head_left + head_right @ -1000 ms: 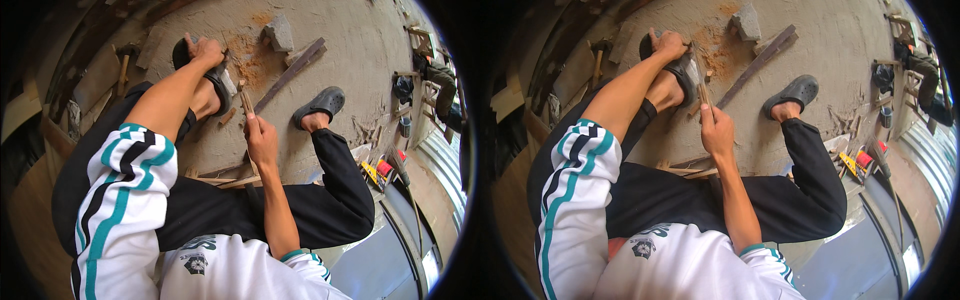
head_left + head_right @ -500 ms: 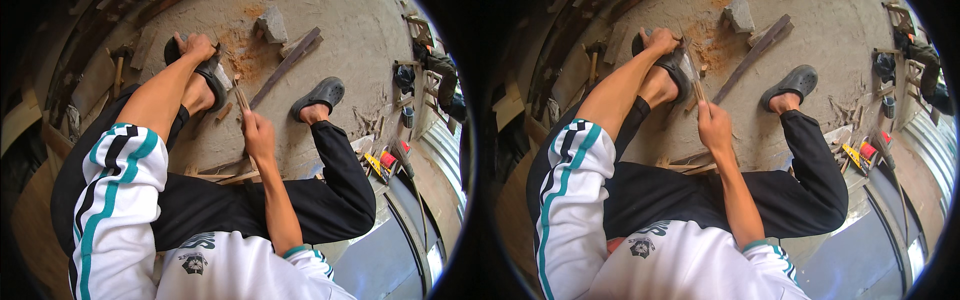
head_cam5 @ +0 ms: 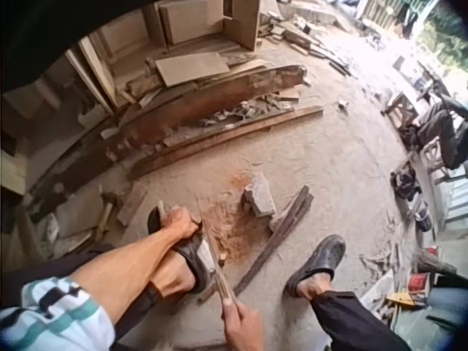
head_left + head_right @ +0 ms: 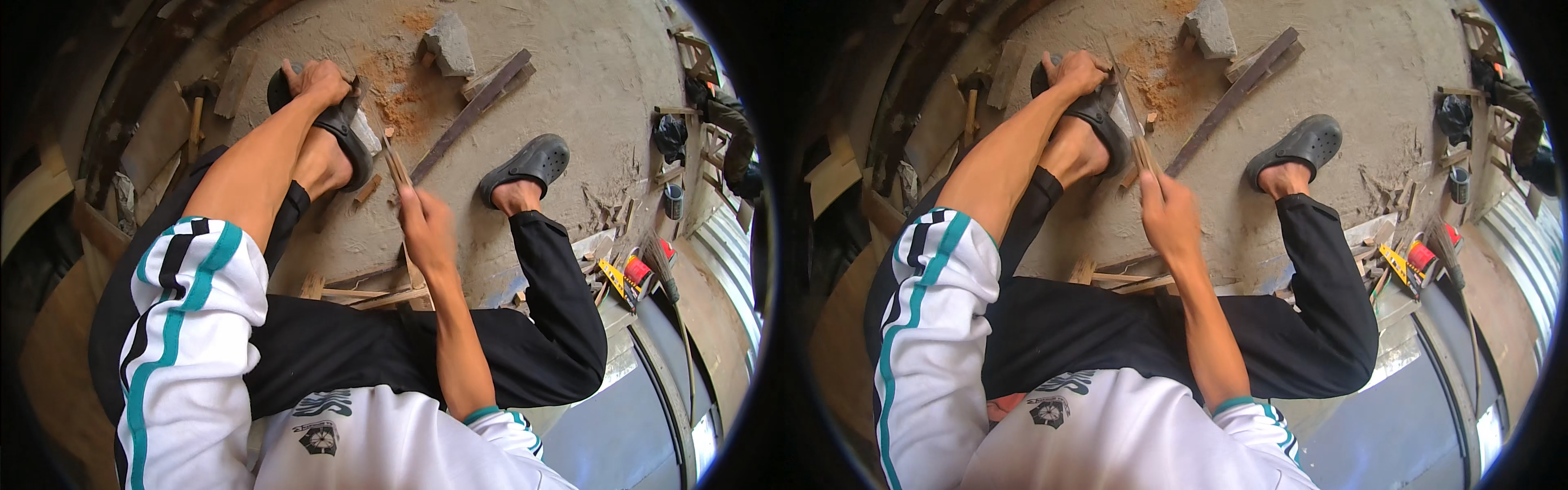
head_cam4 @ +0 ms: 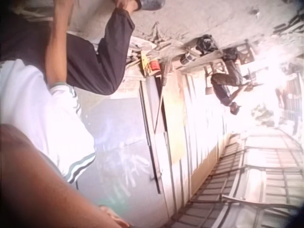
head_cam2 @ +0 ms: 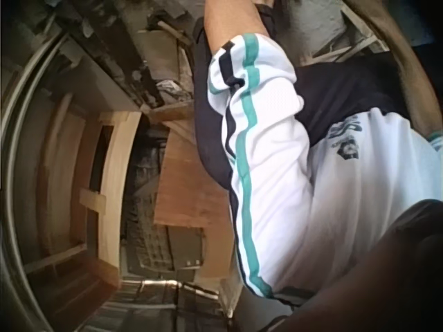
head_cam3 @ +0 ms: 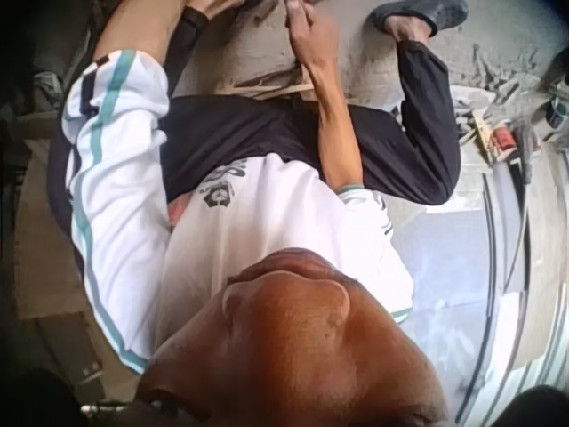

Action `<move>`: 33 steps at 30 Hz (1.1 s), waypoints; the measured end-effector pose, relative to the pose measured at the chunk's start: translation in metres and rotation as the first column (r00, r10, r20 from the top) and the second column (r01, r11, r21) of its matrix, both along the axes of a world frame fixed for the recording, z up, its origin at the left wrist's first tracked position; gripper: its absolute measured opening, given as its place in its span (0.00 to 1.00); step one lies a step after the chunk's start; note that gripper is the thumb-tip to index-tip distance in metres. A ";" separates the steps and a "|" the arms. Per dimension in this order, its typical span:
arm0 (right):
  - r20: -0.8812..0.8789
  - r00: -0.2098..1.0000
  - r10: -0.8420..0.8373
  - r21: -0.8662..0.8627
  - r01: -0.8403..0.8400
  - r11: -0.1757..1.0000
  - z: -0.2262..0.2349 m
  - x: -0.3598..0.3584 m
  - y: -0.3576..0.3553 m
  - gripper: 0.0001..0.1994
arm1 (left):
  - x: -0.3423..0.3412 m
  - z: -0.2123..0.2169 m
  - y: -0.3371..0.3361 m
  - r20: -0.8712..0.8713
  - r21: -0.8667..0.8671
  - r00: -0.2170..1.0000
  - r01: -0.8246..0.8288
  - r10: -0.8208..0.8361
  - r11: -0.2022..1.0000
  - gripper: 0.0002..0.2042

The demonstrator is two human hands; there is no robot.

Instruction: The person sits on the floor and uses a hand saw to cut a small piece of wood held between their feet. They repeatedly saw through the wood, producing sawdust, and continue the cutting motion throughout the clip.

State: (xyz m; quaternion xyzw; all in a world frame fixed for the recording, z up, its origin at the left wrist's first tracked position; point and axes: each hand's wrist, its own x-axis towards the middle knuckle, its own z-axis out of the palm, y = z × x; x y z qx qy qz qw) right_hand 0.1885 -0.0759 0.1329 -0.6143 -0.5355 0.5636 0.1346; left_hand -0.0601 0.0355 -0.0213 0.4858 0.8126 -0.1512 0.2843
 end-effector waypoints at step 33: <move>-0.093 0.996 -0.016 -0.063 0.010 0.998 -0.050 0.016 0.008 0.22 | -0.008 0.003 0.006 0.105 -0.009 0.994 -0.040 0.041 0.999 0.16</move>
